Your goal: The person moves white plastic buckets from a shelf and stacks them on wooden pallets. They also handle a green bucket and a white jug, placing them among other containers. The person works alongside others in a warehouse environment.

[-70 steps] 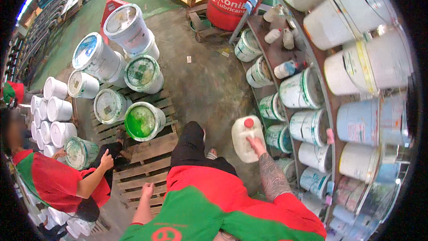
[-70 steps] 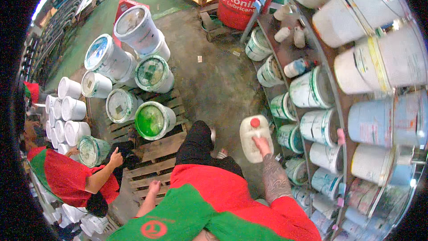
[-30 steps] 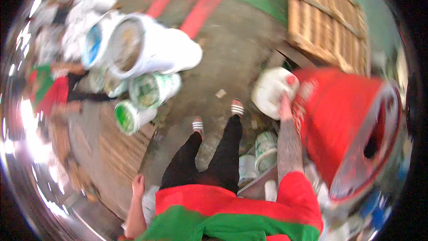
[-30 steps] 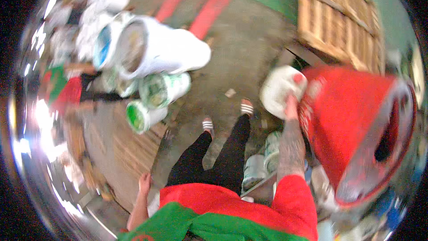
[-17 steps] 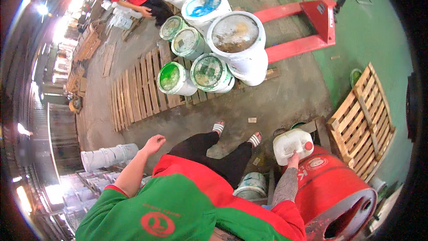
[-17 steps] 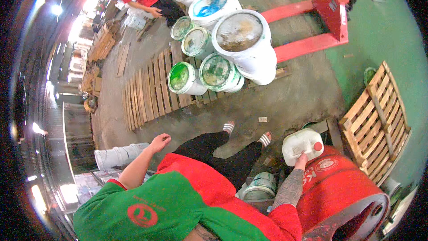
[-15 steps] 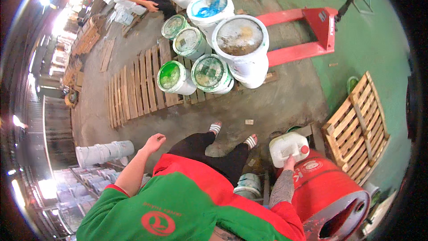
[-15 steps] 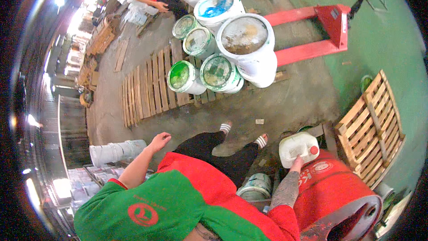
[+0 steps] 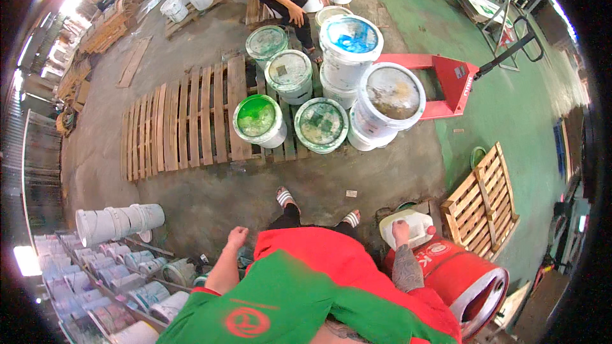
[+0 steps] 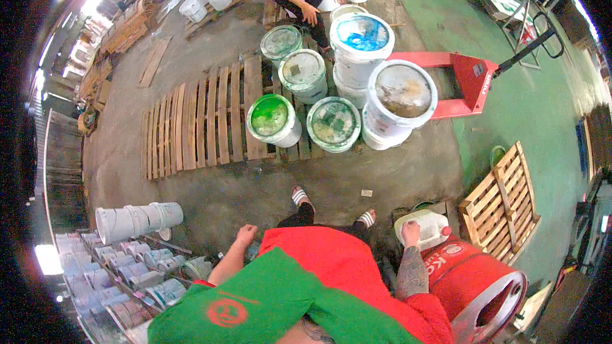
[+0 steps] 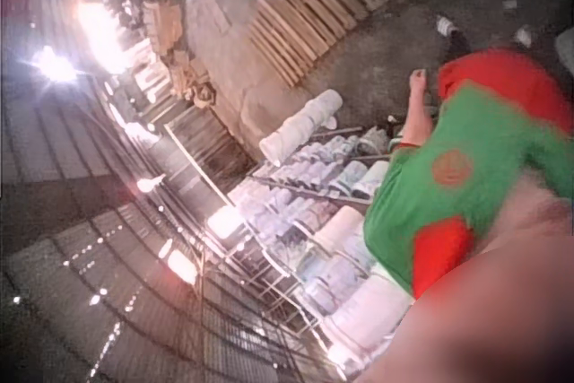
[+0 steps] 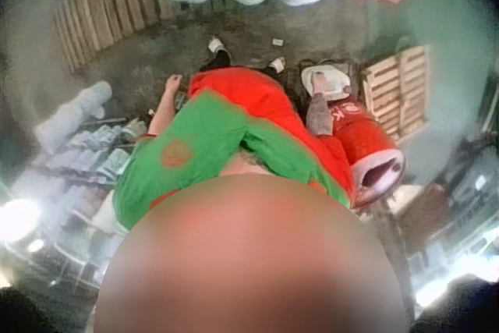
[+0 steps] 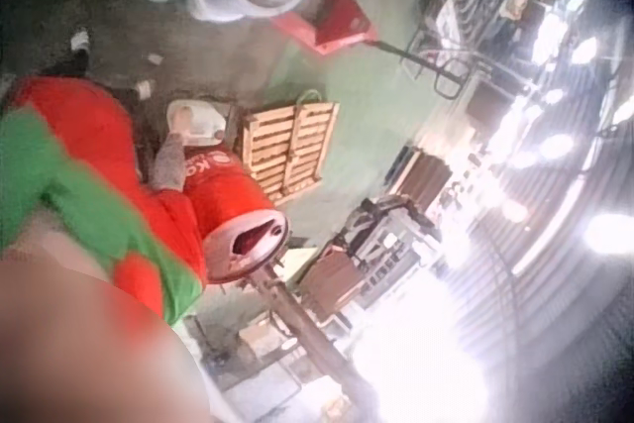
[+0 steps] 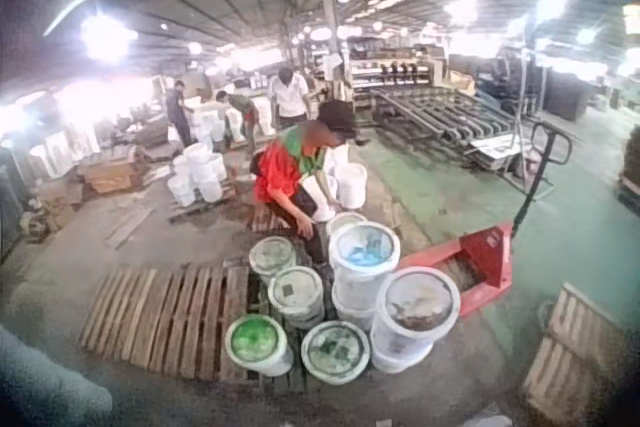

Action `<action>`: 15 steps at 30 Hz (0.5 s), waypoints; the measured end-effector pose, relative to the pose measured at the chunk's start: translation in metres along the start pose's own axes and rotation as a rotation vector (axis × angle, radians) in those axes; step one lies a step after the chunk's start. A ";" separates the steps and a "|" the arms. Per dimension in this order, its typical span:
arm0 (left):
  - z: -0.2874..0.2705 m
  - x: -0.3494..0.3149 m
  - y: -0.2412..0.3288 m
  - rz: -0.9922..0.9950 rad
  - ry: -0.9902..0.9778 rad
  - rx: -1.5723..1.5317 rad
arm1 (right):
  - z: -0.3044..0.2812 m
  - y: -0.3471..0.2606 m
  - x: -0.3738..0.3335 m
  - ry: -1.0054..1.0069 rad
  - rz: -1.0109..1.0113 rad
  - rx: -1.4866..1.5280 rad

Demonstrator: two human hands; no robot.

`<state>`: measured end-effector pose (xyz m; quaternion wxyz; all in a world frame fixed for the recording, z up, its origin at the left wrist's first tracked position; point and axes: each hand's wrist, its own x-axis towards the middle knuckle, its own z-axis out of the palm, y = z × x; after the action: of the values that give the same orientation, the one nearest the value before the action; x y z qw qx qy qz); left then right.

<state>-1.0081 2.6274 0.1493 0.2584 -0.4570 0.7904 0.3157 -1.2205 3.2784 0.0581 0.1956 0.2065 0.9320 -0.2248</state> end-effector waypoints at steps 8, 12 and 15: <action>-0.052 0.102 -0.079 -0.127 -0.137 -0.199 | 0.044 -0.234 -0.039 -0.132 -0.168 -0.138; -0.089 0.144 -0.074 -0.154 -0.156 -0.239 | 0.057 -0.328 -0.051 -0.185 -0.276 -0.116; -0.114 0.172 -0.056 -0.048 -0.059 -0.222 | 0.066 -0.367 -0.045 -0.233 -0.264 -0.090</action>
<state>-1.0489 2.4264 0.0908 0.2369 -0.4920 0.7314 0.4084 -1.3387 2.9338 0.1485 0.2799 0.0459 0.9312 -0.2289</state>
